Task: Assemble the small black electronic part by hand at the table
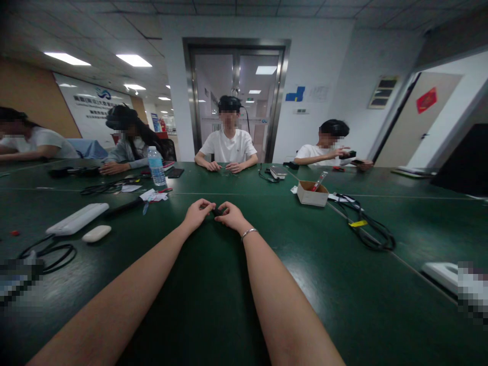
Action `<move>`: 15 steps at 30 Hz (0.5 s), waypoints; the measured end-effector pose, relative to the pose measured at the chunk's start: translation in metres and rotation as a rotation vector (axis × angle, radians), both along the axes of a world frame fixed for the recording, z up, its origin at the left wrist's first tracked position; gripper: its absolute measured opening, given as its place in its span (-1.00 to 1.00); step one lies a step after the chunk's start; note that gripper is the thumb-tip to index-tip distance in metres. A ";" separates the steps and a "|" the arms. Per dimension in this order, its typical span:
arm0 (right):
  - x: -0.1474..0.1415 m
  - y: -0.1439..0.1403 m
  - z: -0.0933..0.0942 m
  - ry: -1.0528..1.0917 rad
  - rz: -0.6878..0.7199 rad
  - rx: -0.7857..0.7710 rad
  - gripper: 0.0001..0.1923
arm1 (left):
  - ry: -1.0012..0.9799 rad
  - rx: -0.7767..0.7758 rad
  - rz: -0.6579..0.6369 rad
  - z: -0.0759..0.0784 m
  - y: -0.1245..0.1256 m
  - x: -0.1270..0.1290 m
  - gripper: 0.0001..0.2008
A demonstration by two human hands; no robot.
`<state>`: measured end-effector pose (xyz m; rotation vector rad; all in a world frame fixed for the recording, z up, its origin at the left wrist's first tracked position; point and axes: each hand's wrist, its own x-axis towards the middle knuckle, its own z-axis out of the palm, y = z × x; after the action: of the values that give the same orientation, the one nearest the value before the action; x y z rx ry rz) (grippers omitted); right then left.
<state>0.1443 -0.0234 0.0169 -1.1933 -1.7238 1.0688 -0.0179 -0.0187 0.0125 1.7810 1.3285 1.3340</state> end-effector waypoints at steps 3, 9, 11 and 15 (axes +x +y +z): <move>-0.003 -0.001 -0.002 -0.149 -0.075 0.112 -0.66 | -0.080 -0.063 -0.070 0.000 -0.001 0.002 -0.67; -0.007 -0.006 0.001 -0.293 -0.112 0.177 -0.64 | -0.179 -0.196 -0.249 0.007 -0.009 0.001 -0.67; -0.004 -0.007 0.014 -0.321 -0.038 0.099 -0.59 | -0.163 -0.226 -0.269 0.010 -0.011 -0.002 -0.69; 0.004 -0.031 0.063 -0.464 0.102 0.172 -0.58 | -0.036 -0.291 -0.303 0.018 -0.024 -0.015 -0.72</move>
<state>0.1482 -0.0541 0.0794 -1.3252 -2.2010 0.7143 -0.0333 -0.0428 0.0310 1.6677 1.1145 0.9524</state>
